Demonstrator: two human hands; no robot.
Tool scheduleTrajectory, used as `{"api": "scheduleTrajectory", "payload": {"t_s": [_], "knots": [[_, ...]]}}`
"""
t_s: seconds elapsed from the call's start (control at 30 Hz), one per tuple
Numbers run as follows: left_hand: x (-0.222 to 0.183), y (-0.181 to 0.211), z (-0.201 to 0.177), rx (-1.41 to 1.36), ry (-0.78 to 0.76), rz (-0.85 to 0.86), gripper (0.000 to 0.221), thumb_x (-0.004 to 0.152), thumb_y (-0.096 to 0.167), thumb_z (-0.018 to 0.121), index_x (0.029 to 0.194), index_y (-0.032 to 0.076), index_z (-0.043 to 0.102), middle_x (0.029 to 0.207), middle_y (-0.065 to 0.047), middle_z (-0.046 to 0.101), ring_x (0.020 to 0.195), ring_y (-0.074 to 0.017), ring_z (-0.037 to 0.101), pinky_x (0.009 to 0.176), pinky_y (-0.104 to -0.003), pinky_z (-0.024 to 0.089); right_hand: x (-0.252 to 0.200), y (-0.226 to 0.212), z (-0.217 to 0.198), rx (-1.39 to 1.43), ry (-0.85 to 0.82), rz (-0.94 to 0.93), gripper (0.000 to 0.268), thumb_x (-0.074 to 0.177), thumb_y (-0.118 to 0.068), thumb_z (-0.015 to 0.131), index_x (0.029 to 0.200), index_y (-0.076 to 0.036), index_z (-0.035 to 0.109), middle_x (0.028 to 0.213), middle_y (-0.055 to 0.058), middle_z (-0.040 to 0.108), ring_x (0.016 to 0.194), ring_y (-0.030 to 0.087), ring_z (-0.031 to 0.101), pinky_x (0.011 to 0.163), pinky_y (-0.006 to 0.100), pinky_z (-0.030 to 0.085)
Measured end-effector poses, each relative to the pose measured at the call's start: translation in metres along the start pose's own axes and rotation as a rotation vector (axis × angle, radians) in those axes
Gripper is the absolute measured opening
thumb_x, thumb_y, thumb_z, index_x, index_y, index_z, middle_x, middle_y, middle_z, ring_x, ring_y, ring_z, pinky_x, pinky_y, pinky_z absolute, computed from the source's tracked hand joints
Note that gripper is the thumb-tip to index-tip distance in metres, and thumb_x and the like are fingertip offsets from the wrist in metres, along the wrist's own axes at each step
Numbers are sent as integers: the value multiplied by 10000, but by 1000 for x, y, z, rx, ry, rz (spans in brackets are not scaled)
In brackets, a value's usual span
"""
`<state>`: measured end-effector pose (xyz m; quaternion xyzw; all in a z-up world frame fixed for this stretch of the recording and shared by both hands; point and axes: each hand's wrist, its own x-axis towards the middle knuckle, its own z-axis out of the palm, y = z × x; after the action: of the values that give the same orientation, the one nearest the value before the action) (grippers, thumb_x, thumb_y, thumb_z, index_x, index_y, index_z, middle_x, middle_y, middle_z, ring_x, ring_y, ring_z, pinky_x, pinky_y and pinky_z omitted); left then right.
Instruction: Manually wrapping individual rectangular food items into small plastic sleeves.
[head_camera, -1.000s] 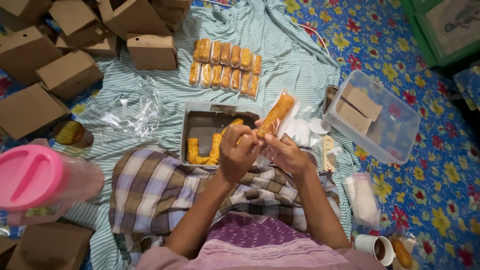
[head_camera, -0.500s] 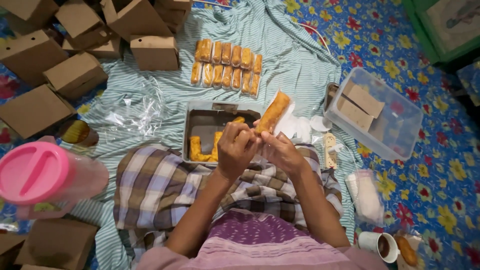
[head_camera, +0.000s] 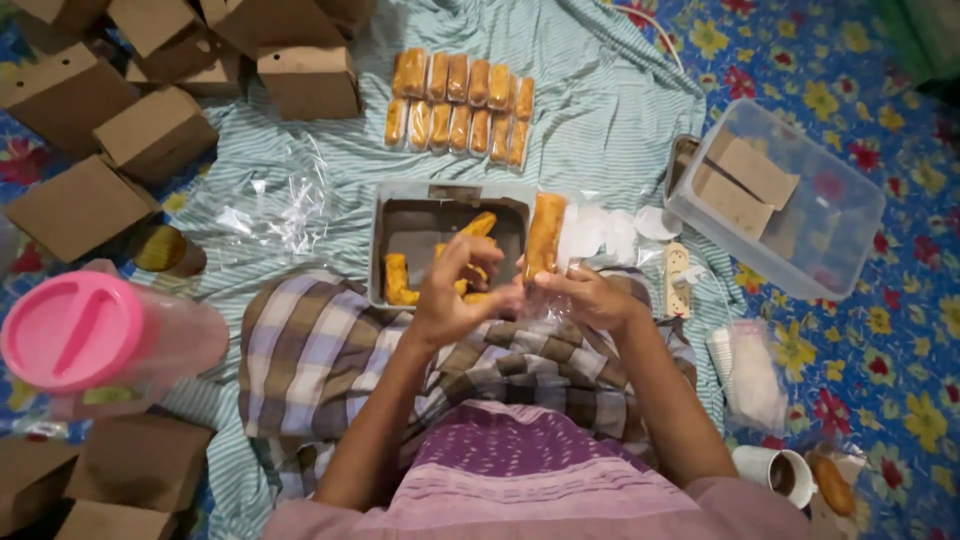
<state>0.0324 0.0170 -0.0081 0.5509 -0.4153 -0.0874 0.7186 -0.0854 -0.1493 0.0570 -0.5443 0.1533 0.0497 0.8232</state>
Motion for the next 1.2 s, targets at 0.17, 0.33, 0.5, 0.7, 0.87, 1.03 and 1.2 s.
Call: {"api": "scheduleTrajectory", "payload": {"t_s": [0.17, 0.33, 0.5, 0.7, 0.87, 1.03, 1.2], "knots": [[8, -37, 5, -123, -11, -389, 436, 920, 238, 809, 1257, 46, 611, 1031, -107, 657, 782, -166, 694, 580, -247, 577, 9, -8, -9, -315, -242, 163, 345, 1023, -201, 600, 770, -13, 740, 627, 44, 693, 550, 67, 631, 448, 198, 479], [21, -42, 10, -259, -102, -547, 556, 901, 281, 829, 1340, 49, 579, 1025, -127, 625, 788, -163, 676, 583, -246, 602, 21, 2, -35, -442, -509, 276, 254, 1046, -195, 581, 934, -39, 748, 806, 39, 751, 675, 92, 652, 547, 254, 539], [22, -70, 11, -465, -147, -642, 432, 890, 137, 811, 1262, 8, 632, 1030, -203, 651, 493, -140, 621, 312, -172, 458, 27, 6, -55, -465, -685, 268, 206, 1034, -156, 584, 1081, -18, 729, 1023, 26, 738, 890, 122, 659, 817, 346, 576], [23, -78, 5, -496, -125, -649, 259, 898, 102, 792, 1109, -15, 698, 876, -146, 660, 512, -182, 680, 376, -227, 556, 36, 4, -69, -372, -511, 396, 165, 1016, -109, 596, 1115, -9, 684, 919, 47, 729, 770, 142, 721, 655, 336, 620], [23, -91, 3, -547, -25, -633, 217, 938, 101, 757, 1118, 5, 683, 904, -145, 670, 572, -235, 716, 431, -298, 607, 37, -26, -76, -340, -426, 429, 211, 1009, -101, 568, 1194, -18, 628, 959, 111, 743, 792, 186, 723, 719, 422, 638], [18, -103, 3, -635, 84, -645, 200, 962, 98, 727, 1133, 15, 665, 906, -139, 660, 635, -258, 731, 506, -335, 639, 39, -24, -111, -274, -362, 406, 361, 999, -60, 522, 1353, 8, 528, 1083, 152, 718, 862, 234, 745, 817, 491, 634], [19, -100, 5, -746, 174, -612, 217, 981, 101, 691, 1165, 3, 631, 924, -157, 648, 660, -248, 728, 552, -339, 654, 34, -47, -114, -322, -342, 230, 424, 1021, -80, 468, 1422, 58, 465, 1091, 182, 685, 973, 261, 731, 895, 497, 598]]}}
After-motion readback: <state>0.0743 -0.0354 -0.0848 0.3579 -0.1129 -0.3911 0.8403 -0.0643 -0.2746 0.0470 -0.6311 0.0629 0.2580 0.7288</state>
